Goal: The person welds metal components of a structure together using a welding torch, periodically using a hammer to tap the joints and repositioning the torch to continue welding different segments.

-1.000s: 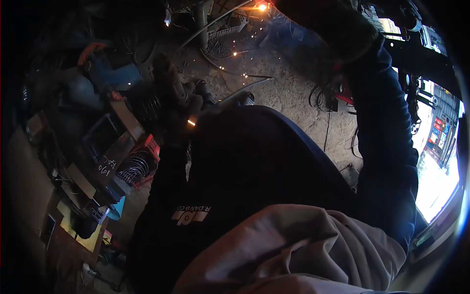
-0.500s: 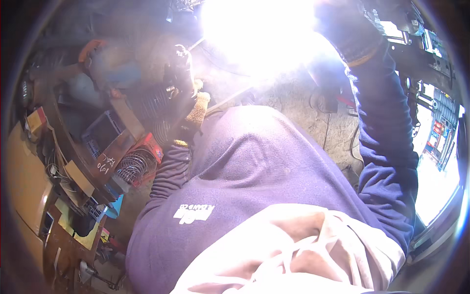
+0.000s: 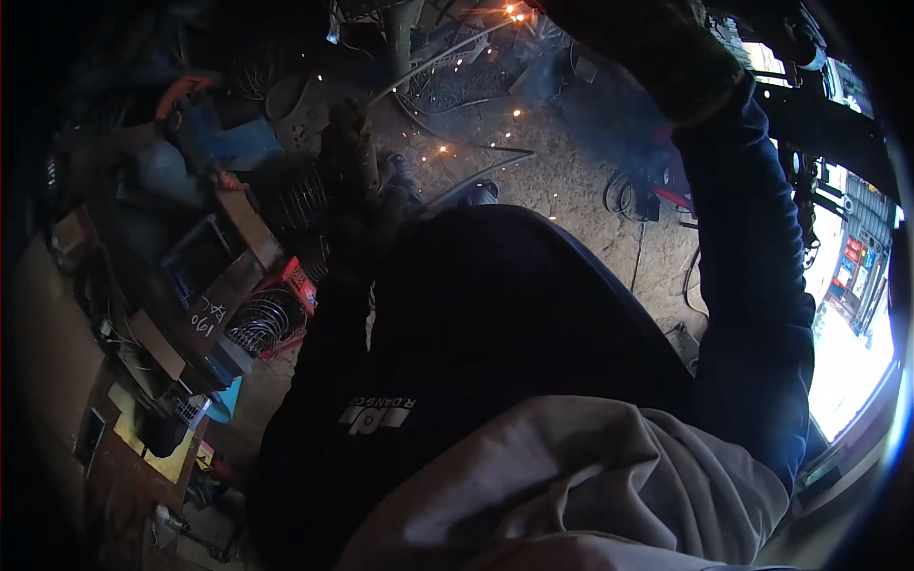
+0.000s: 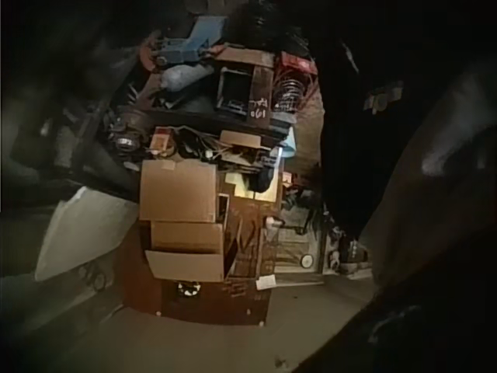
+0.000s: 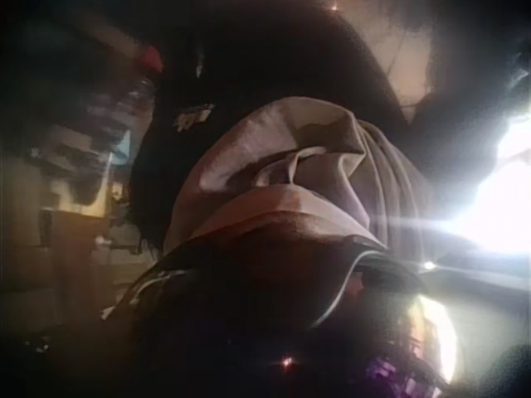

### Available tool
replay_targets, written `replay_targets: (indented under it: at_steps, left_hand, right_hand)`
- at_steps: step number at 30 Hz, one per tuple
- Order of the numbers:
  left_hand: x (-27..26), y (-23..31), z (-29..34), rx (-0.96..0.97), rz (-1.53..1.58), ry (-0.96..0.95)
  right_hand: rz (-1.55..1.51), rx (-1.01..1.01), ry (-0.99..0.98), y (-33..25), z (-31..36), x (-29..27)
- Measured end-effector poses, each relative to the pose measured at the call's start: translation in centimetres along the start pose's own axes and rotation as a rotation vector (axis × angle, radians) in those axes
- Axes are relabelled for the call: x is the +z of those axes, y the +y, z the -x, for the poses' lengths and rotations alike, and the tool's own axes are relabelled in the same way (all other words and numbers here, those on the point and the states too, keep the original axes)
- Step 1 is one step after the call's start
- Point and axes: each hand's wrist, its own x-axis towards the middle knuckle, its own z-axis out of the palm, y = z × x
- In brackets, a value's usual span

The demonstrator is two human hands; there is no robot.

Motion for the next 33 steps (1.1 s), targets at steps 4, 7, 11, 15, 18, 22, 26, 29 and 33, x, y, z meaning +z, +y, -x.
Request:
replay_targets:
  at_steps: [4,7,11,15,18,22,26,29,33]
  left_hand:
    - [0.6,-1.4,-0.3,0.052,0.050,-0.006]
    - [1.0,-1.6,-0.1,-0.056,0.158,-0.071]
    - [1.2,-1.6,-0.2,-0.021,0.139,-0.046]
    - [1.1,-1.8,-0.3,-0.010,0.131,-0.067]
    - [1.1,-1.7,-0.5,0.021,0.094,-0.062]
    - [1.0,-1.0,-0.7,0.025,0.163,-0.033]
    - [0.7,-0.5,-0.9,0.039,0.056,-0.054]
    - [1.0,-0.8,-0.8,0.037,0.051,-0.034]
    - [1.2,-1.5,-0.4,-0.085,0.005,-0.030]
  right_hand:
    - [0.264,-0.047,0.151,-0.1,0.8,2.3]
    - [0.332,0.022,-0.031,-1.4,0.1,1.3]
    - [0.408,-0.055,0.023,-1.5,-0.3,0.7]
    - [0.134,-0.018,0.014,-1.3,-1.0,-0.7]
    - [0.104,0.082,0.030,-1.4,-0.9,-0.4]
    - [-0.003,0.167,-0.019,-1.8,-1.3,-1.2]
    - [-0.050,0.103,0.088,-1.3,-0.9,-0.7]
    - [-0.044,0.153,0.050,-1.5,-1.1,-0.8]
    - [-0.065,0.295,-0.065,-1.9,-1.4,-1.3]
